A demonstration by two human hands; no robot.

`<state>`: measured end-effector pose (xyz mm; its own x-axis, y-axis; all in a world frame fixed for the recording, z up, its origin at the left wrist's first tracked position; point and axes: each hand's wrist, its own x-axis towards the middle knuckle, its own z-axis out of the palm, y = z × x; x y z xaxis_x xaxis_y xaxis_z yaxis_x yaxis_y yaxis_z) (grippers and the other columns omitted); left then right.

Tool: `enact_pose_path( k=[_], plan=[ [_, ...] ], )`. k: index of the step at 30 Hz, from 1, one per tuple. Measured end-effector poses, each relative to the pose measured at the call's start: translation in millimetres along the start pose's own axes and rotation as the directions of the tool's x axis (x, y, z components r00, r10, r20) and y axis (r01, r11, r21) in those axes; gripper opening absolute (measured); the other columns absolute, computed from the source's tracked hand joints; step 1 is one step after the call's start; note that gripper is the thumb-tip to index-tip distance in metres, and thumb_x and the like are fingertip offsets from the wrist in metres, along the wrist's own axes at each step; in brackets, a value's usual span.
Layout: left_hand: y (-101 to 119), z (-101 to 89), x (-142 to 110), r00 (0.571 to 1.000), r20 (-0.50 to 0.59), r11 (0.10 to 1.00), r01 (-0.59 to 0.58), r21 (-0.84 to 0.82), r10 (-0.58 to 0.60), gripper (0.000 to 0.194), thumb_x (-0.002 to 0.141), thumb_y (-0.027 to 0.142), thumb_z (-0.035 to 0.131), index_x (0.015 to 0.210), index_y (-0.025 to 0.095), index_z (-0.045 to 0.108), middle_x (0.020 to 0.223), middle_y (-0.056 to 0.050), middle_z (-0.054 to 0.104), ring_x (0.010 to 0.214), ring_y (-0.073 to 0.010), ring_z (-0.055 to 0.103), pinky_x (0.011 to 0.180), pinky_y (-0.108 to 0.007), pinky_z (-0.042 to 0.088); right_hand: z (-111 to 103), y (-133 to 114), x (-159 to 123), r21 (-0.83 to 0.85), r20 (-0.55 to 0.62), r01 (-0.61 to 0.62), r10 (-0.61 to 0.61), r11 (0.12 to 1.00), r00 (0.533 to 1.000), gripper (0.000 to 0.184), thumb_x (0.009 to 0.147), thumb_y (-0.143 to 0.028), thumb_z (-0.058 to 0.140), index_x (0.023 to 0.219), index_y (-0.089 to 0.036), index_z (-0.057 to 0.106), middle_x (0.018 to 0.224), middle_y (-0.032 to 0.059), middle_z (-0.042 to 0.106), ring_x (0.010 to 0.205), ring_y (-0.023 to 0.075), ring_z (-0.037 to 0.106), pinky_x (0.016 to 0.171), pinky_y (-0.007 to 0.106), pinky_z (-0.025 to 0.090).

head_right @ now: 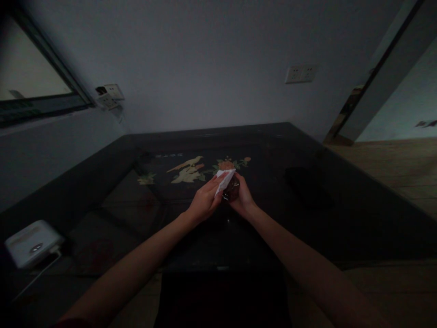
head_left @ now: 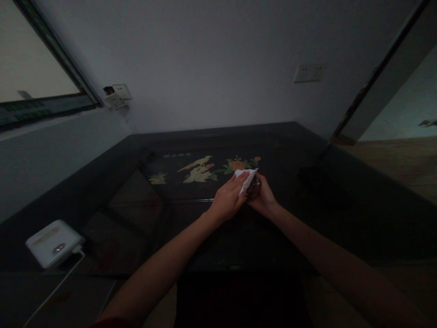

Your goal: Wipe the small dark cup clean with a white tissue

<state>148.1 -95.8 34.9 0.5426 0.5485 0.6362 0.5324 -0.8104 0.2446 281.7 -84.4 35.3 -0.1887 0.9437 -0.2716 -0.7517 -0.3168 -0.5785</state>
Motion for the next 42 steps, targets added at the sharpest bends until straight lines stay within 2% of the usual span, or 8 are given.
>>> enact_pose_path(
  k=[4, 10, 17, 20, 25, 31, 37, 42],
  plan=[
    [-3, -2.6, -1, 0.999, -0.046, 1.0, 0.014, 0.013, -0.014, 0.041, 0.092, 0.022, 0.03, 0.13, 0.016, 0.045, 0.132, -0.009, 0.052, 0.127, -0.0159, 0.042, 0.11, -0.04, 0.034, 2, -5, -3, 0.003, 0.011, -0.023, 0.023, 1.0, 1.0, 0.031, 0.086, -0.037, 0.039, 0.078, -0.022, 0.065, 0.067, -0.0002, 0.07, 0.059, 0.0159, 0.062, 0.055, 0.026, 0.049],
    [-6, -7.1, -4, 0.991, -0.116, 0.998, -0.067, 0.016, 0.068, 0.035, 0.09, 0.019, 0.033, 0.117, 0.018, 0.056, 0.118, -0.009, 0.063, 0.116, -0.0155, 0.054, 0.105, -0.039, 0.04, -2, -12, -2, -0.02, -0.031, 0.008, -0.009, 1.0, 0.999, 0.033, 0.086, -0.04, 0.038, 0.077, -0.021, 0.064, 0.064, -0.0001, 0.068, 0.059, 0.0172, 0.061, 0.057, 0.029, 0.049],
    [1, -4.7, -4, 0.98, -0.082, 0.983, -0.182, -0.026, 0.18, 0.04, 0.089, 0.018, 0.033, 0.127, 0.016, 0.048, 0.123, -0.01, 0.059, 0.12, -0.0163, 0.051, 0.106, -0.039, 0.038, -3, -14, -1, 0.001, -0.042, 0.015, -0.015, 1.0, 0.999, 0.03, 0.085, -0.038, 0.041, 0.074, -0.021, 0.064, 0.065, 0.0006, 0.068, 0.058, 0.0156, 0.062, 0.056, 0.026, 0.049],
    [3, -3.0, -2, 0.985, -0.016, 0.985, -0.171, -0.037, 0.171, 0.044, 0.091, 0.02, 0.031, 0.134, 0.016, 0.04, 0.132, -0.011, 0.051, 0.127, -0.0173, 0.043, 0.109, -0.041, 0.035, -4, -9, 0, 0.0, -0.044, 0.03, -0.03, 1.0, 0.999, 0.026, 0.084, -0.035, 0.044, 0.07, -0.022, 0.062, 0.063, -0.0008, 0.068, 0.056, 0.0145, 0.061, 0.057, 0.025, 0.049],
    [1, -1.8, 1, 0.998, 0.017, 0.998, -0.059, -0.019, 0.059, 0.045, 0.091, 0.023, 0.031, 0.135, 0.014, 0.037, 0.139, -0.012, 0.044, 0.132, -0.018, 0.035, 0.11, -0.041, 0.032, -1, -4, 0, -0.008, -0.016, 0.03, -0.03, 1.0, 0.999, 0.024, 0.083, -0.033, 0.045, 0.073, -0.023, 0.064, 0.066, -0.0016, 0.069, 0.059, 0.0149, 0.062, 0.057, 0.026, 0.05],
    [-5, -5.4, 1, 0.999, -0.04, 1.0, -0.015, 0.02, 0.015, 0.041, 0.091, 0.021, 0.03, 0.129, 0.016, 0.046, 0.132, -0.01, 0.052, 0.127, -0.0177, 0.042, 0.11, -0.042, 0.032, -1, -5, -2, -0.037, 0.049, 0.007, -0.005, 0.999, 0.999, 0.028, 0.085, -0.038, 0.042, 0.08, -0.022, 0.065, 0.068, -0.0002, 0.07, 0.059, 0.0157, 0.062, 0.054, 0.026, 0.048],
    [-8, -8.6, -3, 0.992, -0.102, 0.997, -0.067, 0.032, 0.07, 0.037, 0.09, 0.02, 0.033, 0.119, 0.017, 0.056, 0.119, -0.008, 0.063, 0.116, -0.017, 0.054, 0.106, -0.04, 0.039, -5, -10, 0, -0.045, 0.027, 0.018, -0.017, 0.999, 1.0, 0.031, 0.085, -0.041, 0.041, 0.079, -0.022, 0.064, 0.066, 0.0004, 0.069, 0.056, 0.0161, 0.061, 0.053, 0.027, 0.048],
    [-4, -7.5, -5, 0.984, -0.07, 0.986, -0.166, 0.006, 0.166, 0.039, 0.09, 0.019, 0.033, 0.124, 0.016, 0.051, 0.123, -0.008, 0.06, 0.119, -0.0158, 0.052, 0.105, -0.038, 0.04, -5, -12, 1, -0.022, -0.009, 0.014, -0.014, 1.0, 1.0, 0.031, 0.085, -0.04, 0.041, 0.077, -0.021, 0.064, 0.064, 0.0004, 0.068, 0.054, 0.0158, 0.06, 0.051, 0.027, 0.047]
  ],
)
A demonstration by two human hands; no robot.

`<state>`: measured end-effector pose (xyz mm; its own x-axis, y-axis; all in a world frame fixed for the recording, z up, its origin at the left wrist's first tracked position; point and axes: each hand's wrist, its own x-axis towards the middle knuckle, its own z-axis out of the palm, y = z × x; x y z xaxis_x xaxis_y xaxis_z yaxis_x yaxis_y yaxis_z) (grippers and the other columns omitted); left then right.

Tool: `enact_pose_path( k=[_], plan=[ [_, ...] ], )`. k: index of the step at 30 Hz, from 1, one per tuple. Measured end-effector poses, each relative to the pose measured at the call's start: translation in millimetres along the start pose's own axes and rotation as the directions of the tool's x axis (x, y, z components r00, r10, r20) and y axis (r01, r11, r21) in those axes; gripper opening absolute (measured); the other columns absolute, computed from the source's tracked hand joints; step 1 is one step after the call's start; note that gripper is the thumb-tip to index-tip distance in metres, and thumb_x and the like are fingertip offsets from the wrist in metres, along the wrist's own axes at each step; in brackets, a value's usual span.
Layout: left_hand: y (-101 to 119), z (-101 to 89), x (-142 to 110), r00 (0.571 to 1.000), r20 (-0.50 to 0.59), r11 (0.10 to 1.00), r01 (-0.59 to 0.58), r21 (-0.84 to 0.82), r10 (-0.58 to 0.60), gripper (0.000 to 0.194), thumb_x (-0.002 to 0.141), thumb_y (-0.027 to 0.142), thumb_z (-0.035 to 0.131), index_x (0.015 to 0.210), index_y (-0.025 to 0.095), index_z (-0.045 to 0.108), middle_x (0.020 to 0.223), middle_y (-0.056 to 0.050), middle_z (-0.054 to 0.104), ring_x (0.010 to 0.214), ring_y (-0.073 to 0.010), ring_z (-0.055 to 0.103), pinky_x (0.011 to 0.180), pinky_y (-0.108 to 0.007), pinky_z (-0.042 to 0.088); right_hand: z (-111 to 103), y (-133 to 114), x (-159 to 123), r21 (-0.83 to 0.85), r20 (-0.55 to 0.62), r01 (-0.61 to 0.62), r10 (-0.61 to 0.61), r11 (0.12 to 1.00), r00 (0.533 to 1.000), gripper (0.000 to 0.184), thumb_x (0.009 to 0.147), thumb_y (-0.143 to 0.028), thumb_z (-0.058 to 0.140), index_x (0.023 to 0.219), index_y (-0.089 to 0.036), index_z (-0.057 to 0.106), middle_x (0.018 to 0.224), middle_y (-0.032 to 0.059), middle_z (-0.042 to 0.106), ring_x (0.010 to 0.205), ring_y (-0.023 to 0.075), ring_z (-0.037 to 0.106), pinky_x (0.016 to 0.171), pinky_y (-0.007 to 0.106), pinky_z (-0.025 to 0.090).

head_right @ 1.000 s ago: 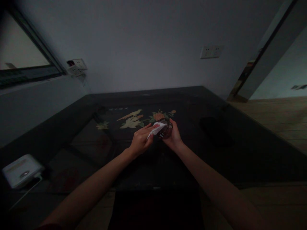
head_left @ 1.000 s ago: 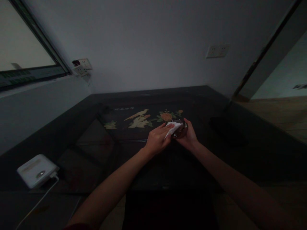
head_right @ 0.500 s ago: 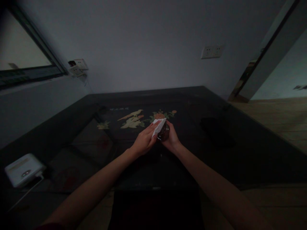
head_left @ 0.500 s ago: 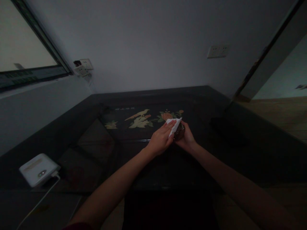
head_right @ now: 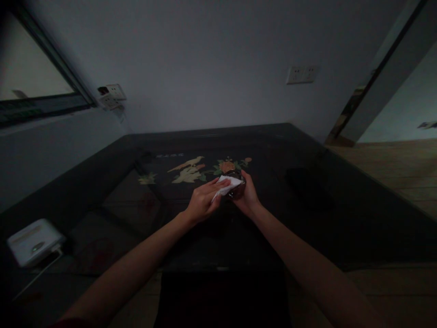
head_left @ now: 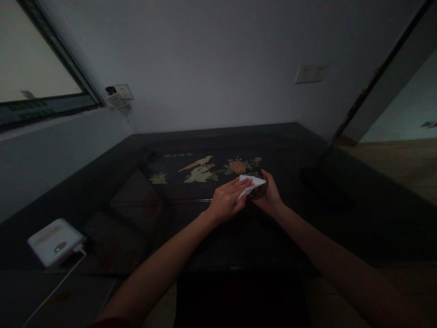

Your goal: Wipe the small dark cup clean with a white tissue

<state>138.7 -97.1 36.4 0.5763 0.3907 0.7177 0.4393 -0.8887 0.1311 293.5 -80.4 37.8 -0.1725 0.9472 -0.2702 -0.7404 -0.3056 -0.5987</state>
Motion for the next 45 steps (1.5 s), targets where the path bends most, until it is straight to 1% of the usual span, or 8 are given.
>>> enact_pose_path(
  k=[4, 8, 13, 22, 26, 32, 38, 45],
  plan=[
    [4, 2.1, 3, 0.998, 0.059, 1.0, -0.024, -0.006, 0.024, 0.042, 0.09, 0.02, 0.032, 0.13, 0.014, 0.044, 0.131, -0.011, 0.053, 0.127, -0.0162, 0.043, 0.108, -0.039, 0.036, 0, 4, 1, 0.02, -0.001, -0.011, 0.011, 1.0, 1.0, 0.026, 0.084, -0.036, 0.044, 0.074, -0.021, 0.064, 0.065, 0.0001, 0.068, 0.058, 0.0155, 0.062, 0.056, 0.026, 0.05],
    [4, 2.6, 6, 0.996, 0.072, 0.999, 0.045, 0.017, -0.046, 0.043, 0.091, 0.021, 0.03, 0.132, 0.014, 0.041, 0.135, -0.012, 0.048, 0.13, -0.017, 0.038, 0.11, -0.042, 0.033, 1, 7, 1, 0.023, 0.003, 0.017, -0.017, 1.0, 1.0, 0.027, 0.085, -0.033, 0.042, 0.073, -0.022, 0.064, 0.066, -0.0012, 0.069, 0.059, 0.0144, 0.062, 0.056, 0.025, 0.05],
    [0, -0.4, 5, 0.996, 0.005, 0.995, 0.09, 0.036, -0.09, 0.039, 0.091, 0.019, 0.03, 0.125, 0.015, 0.049, 0.129, -0.011, 0.055, 0.124, -0.0162, 0.046, 0.11, -0.041, 0.033, 4, 5, -1, -0.001, 0.015, 0.0, 0.0, 1.0, 1.0, 0.032, 0.087, -0.037, 0.039, 0.08, -0.021, 0.065, 0.065, -0.0003, 0.069, 0.057, 0.0154, 0.061, 0.054, 0.027, 0.049],
    [-1, 0.2, -1, 0.998, -0.062, 1.0, -0.008, 0.001, 0.008, 0.037, 0.089, 0.017, 0.034, 0.119, 0.013, 0.055, 0.119, -0.011, 0.062, 0.116, -0.017, 0.054, 0.106, -0.039, 0.039, 5, -1, -3, 0.036, -0.01, 0.0, 0.001, 0.999, 1.0, 0.032, 0.086, -0.038, 0.039, 0.077, -0.02, 0.065, 0.065, 0.0006, 0.069, 0.055, 0.0157, 0.061, 0.052, 0.026, 0.047],
    [1, 0.6, 1, 1.0, -0.024, 1.0, -0.014, 0.016, 0.015, 0.04, 0.09, 0.018, 0.032, 0.125, 0.014, 0.05, 0.124, -0.01, 0.059, 0.119, -0.016, 0.051, 0.107, -0.039, 0.037, 3, 1, -1, 0.049, -0.031, -0.009, 0.01, 0.999, 0.999, 0.029, 0.085, -0.036, 0.042, 0.076, -0.02, 0.064, 0.065, 0.0002, 0.069, 0.056, 0.0151, 0.061, 0.054, 0.026, 0.048],
    [0, 1.0, 5, 0.995, 0.049, 0.99, 0.085, 0.113, -0.091, 0.04, 0.091, 0.021, 0.032, 0.127, 0.013, 0.047, 0.132, -0.012, 0.051, 0.127, -0.0174, 0.042, 0.11, -0.042, 0.031, 4, 3, -2, 0.029, 0.029, -0.017, 0.016, 0.999, 0.999, 0.029, 0.086, -0.036, 0.04, 0.079, -0.022, 0.065, 0.067, -0.0003, 0.069, 0.058, 0.0159, 0.061, 0.055, 0.027, 0.048],
    [-4, -2.5, 4, 0.996, -0.022, 0.989, 0.09, 0.117, -0.089, 0.038, 0.09, 0.019, 0.034, 0.123, 0.013, 0.051, 0.127, -0.012, 0.056, 0.123, -0.0168, 0.048, 0.109, -0.041, 0.033, 4, 1, -2, -0.023, 0.052, -0.022, 0.023, 0.999, 0.998, 0.035, 0.087, -0.041, 0.035, 0.087, -0.022, 0.065, 0.069, 0.0012, 0.069, 0.063, 0.019, 0.062, 0.057, 0.031, 0.048],
    [-5, -3.4, 1, 0.996, -0.085, 0.995, 0.046, 0.087, -0.039, 0.035, 0.089, 0.015, 0.036, 0.117, 0.013, 0.056, 0.118, -0.011, 0.063, 0.114, -0.0164, 0.055, 0.105, -0.04, 0.039, 6, -6, -5, 0.011, 0.022, -0.013, 0.013, 1.0, 1.0, 0.036, 0.086, -0.043, 0.036, 0.079, -0.022, 0.064, 0.066, 0.0016, 0.068, 0.06, 0.0189, 0.061, 0.053, 0.03, 0.046]
  ],
)
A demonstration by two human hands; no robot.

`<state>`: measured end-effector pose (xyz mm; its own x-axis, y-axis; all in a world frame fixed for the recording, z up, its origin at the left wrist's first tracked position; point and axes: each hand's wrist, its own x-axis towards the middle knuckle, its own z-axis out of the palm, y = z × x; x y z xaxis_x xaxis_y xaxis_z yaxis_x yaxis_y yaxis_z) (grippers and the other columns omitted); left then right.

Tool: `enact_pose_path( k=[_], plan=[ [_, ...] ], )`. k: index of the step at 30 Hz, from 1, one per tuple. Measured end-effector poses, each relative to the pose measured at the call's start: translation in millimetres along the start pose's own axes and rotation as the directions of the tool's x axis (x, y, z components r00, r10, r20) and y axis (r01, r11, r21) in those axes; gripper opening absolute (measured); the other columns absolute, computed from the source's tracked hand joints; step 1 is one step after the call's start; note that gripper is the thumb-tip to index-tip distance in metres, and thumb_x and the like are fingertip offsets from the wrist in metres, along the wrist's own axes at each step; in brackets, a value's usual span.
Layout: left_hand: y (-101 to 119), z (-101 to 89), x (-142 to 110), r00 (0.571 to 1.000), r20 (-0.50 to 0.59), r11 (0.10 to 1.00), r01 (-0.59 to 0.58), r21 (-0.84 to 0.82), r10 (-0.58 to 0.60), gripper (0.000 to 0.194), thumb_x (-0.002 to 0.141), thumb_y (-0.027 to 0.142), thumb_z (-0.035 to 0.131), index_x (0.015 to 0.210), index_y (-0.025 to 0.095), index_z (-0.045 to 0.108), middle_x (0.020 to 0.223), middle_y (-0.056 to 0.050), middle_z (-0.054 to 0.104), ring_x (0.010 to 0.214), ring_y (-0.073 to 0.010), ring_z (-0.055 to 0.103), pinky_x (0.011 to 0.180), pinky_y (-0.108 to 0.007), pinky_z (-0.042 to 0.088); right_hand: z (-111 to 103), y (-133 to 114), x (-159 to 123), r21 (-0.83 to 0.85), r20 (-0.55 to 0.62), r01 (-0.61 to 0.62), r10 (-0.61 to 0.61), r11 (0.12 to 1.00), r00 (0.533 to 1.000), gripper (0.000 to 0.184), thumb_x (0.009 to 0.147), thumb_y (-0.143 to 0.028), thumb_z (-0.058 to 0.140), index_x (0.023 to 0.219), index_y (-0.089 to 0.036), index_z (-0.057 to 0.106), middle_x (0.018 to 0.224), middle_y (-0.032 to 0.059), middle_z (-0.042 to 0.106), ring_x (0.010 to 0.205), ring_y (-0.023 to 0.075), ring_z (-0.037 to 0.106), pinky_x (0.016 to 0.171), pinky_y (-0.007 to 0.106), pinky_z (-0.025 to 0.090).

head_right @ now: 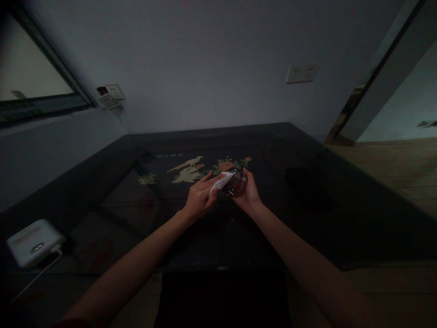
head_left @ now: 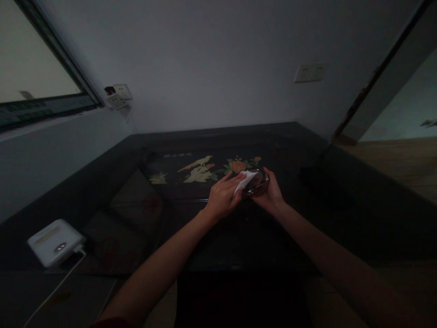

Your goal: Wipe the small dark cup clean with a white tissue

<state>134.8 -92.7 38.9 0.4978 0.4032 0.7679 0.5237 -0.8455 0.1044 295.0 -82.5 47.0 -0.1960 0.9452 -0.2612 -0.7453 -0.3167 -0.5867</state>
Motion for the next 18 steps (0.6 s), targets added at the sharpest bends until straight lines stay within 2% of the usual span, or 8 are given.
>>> enact_pose_path(
  k=[5, 9, 13, 18],
  plan=[
    [3, 2.4, -3, 0.997, -0.034, 0.996, -0.069, -0.047, 0.067, 0.035, 0.088, 0.015, 0.037, 0.117, 0.013, 0.056, 0.116, -0.012, 0.064, 0.113, -0.0168, 0.057, 0.104, -0.04, 0.04, -3, -3, 3, 0.015, 0.007, 0.044, -0.044, 0.999, 0.999, 0.035, 0.084, -0.043, 0.038, 0.078, -0.021, 0.064, 0.064, 0.0014, 0.067, 0.063, 0.0196, 0.062, 0.057, 0.031, 0.049],
    [12, 3.9, -3, 0.994, 0.01, 0.988, -0.111, -0.107, 0.113, 0.038, 0.088, 0.015, 0.036, 0.123, 0.012, 0.051, 0.122, -0.012, 0.06, 0.118, -0.0166, 0.053, 0.104, -0.039, 0.041, -7, 1, 5, 0.017, -0.035, 0.042, -0.042, 0.999, 0.999, 0.032, 0.085, -0.04, 0.04, 0.078, -0.019, 0.064, 0.064, 0.0007, 0.068, 0.058, 0.0164, 0.061, 0.057, 0.028, 0.05],
    [20, 6.5, -1, 0.99, 0.089, 0.987, -0.095, -0.131, 0.107, 0.041, 0.09, 0.017, 0.034, 0.129, 0.012, 0.044, 0.13, -0.013, 0.053, 0.126, -0.0165, 0.044, 0.105, -0.038, 0.04, -8, 9, 5, 0.025, 0.014, -0.019, 0.019, 1.0, 1.0, 0.031, 0.083, -0.039, 0.045, 0.073, -0.017, 0.063, 0.063, 0.0026, 0.068, 0.058, 0.0157, 0.062, 0.059, 0.026, 0.051],
    [19, 9.8, 2, 0.99, 0.12, 0.99, -0.064, -0.128, 0.08, 0.043, 0.092, 0.019, 0.03, 0.134, 0.012, 0.038, 0.136, -0.014, 0.047, 0.131, -0.017, 0.036, 0.109, -0.04, 0.034, -4, 20, 5, 0.019, 0.017, 0.029, -0.029, 0.999, 0.999, 0.025, 0.084, -0.033, 0.048, 0.07, -0.019, 0.062, 0.065, 0.0007, 0.068, 0.06, 0.0131, 0.063, 0.061, 0.022, 0.052]
  ],
)
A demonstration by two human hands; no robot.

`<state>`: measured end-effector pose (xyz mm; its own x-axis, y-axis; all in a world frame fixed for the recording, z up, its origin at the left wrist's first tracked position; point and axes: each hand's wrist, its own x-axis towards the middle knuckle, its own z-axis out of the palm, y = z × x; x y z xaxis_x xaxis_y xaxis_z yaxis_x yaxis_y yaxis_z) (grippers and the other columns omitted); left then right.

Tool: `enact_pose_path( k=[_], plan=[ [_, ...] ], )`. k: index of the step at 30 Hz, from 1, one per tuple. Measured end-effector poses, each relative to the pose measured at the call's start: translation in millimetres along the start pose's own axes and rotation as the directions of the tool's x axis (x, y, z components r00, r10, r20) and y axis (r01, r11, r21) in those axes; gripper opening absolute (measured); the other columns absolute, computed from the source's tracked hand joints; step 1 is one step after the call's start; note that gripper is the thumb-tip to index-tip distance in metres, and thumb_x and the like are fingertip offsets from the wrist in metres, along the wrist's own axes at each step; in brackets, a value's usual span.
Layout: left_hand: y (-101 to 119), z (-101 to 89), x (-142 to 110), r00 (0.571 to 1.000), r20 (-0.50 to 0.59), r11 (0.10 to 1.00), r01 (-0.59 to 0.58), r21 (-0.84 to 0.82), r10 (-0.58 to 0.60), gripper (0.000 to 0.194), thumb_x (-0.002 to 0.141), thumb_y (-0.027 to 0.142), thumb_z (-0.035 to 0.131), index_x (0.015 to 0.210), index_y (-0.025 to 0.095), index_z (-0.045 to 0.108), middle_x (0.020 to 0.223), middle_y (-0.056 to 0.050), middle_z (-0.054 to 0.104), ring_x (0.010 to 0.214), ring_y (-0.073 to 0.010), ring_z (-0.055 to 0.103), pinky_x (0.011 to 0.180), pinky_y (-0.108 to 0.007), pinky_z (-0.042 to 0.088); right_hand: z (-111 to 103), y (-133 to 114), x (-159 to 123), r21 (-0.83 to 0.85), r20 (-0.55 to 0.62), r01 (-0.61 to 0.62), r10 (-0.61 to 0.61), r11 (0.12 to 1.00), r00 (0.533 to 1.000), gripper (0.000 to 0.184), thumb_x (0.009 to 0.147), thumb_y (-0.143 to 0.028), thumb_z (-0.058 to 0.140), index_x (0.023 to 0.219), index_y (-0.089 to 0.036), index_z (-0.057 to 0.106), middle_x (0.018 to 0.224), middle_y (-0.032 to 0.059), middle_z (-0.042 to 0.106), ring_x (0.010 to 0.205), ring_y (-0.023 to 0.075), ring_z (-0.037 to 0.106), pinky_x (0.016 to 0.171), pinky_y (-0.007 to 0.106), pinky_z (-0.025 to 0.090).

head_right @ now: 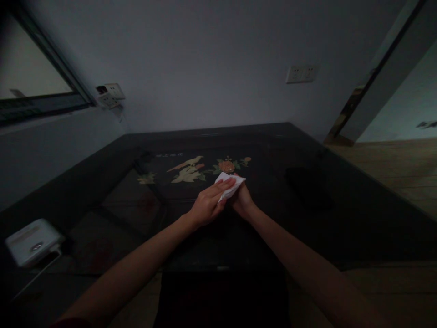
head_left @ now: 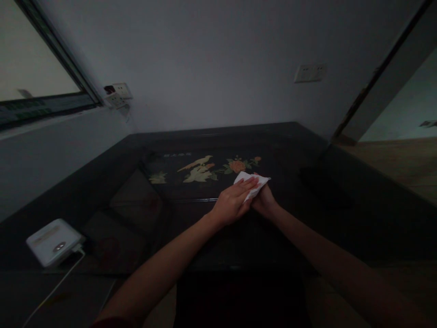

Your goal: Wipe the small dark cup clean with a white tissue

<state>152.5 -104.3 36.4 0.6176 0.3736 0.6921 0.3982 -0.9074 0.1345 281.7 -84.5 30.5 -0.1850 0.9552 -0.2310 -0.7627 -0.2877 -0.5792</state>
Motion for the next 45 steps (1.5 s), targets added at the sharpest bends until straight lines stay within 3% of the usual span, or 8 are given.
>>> enact_pose_path(
  k=[6, 12, 21, 25, 32, 45],
  plan=[
    [-13, -1.0, -1, 0.986, -0.052, 0.987, 0.159, -0.02, -0.16, 0.042, 0.094, 0.024, 0.027, 0.131, 0.012, 0.041, 0.138, -0.014, 0.044, 0.132, -0.0197, 0.035, 0.109, -0.041, 0.035, 7, 3, -7, -0.056, 0.034, -0.041, 0.043, 0.998, 0.998, 0.022, 0.084, -0.032, 0.047, 0.075, -0.021, 0.064, 0.064, -0.0015, 0.069, 0.054, 0.013, 0.061, 0.051, 0.022, 0.048],
    [-25, 0.5, -10, 0.933, -0.119, 0.941, 0.334, -0.062, -0.339, 0.042, 0.095, 0.032, 0.024, 0.11, 0.014, 0.058, 0.114, -0.012, 0.064, 0.117, -0.0213, 0.054, 0.094, -0.035, 0.048, 5, -3, -9, -0.118, 0.092, -0.068, 0.08, 0.991, 0.993, 0.034, 0.086, -0.041, 0.039, 0.079, -0.02, 0.065, 0.063, 0.002, 0.068, 0.058, 0.018, 0.062, 0.047, 0.027, 0.045],
    [-29, -4.2, -14, 0.912, -0.205, 0.934, 0.339, -0.11, -0.355, 0.051, 0.095, 0.041, 0.02, 0.084, 0.014, 0.062, 0.083, -0.009, 0.068, 0.085, -0.0176, 0.065, 0.076, -0.028, 0.051, 11, -13, -12, -0.094, 0.069, -0.094, 0.101, 0.991, 0.992, 0.041, 0.086, -0.046, 0.032, 0.084, -0.02, 0.065, 0.069, 0.004, 0.069, 0.064, 0.0203, 0.062, 0.051, 0.03, 0.045],
    [-26, -4.0, -17, 0.914, -0.217, 0.938, 0.327, -0.114, -0.344, 0.051, 0.095, 0.039, 0.021, 0.072, 0.015, 0.06, 0.074, -0.007, 0.066, 0.069, -0.0151, 0.064, 0.066, -0.025, 0.051, 11, -20, -13, -0.063, 0.072, -0.039, 0.043, 0.997, 0.996, 0.041, 0.084, -0.047, 0.032, 0.085, -0.022, 0.064, 0.07, 0.0042, 0.068, 0.072, 0.0223, 0.063, 0.052, 0.031, 0.045],
    [-18, -0.5, -18, 0.944, -0.177, 0.959, 0.264, -0.105, -0.279, 0.047, 0.095, 0.035, 0.02, 0.101, 0.013, 0.061, 0.099, -0.011, 0.068, 0.101, -0.0206, 0.062, 0.086, -0.033, 0.051, 7, -23, -8, -0.022, 0.108, 0.044, -0.041, 0.999, 0.993, 0.04, 0.083, -0.048, 0.035, 0.082, -0.021, 0.064, 0.072, 0.0045, 0.069, 0.072, 0.0222, 0.063, 0.048, 0.028, 0.042],
    [-21, -4.3, -12, 0.928, -0.182, 0.939, 0.294, -0.178, -0.325, 0.047, 0.095, 0.037, 0.022, 0.113, 0.013, 0.058, 0.109, -0.01, 0.066, 0.111, -0.0209, 0.058, 0.092, -0.035, 0.049, 5, -7, -9, -0.104, 0.127, -0.094, 0.107, 0.99, 0.986, 0.034, 0.085, -0.043, 0.038, 0.085, -0.02, 0.064, 0.069, 0.0031, 0.069, 0.063, 0.0199, 0.063, 0.05, 0.029, 0.047]
  ],
)
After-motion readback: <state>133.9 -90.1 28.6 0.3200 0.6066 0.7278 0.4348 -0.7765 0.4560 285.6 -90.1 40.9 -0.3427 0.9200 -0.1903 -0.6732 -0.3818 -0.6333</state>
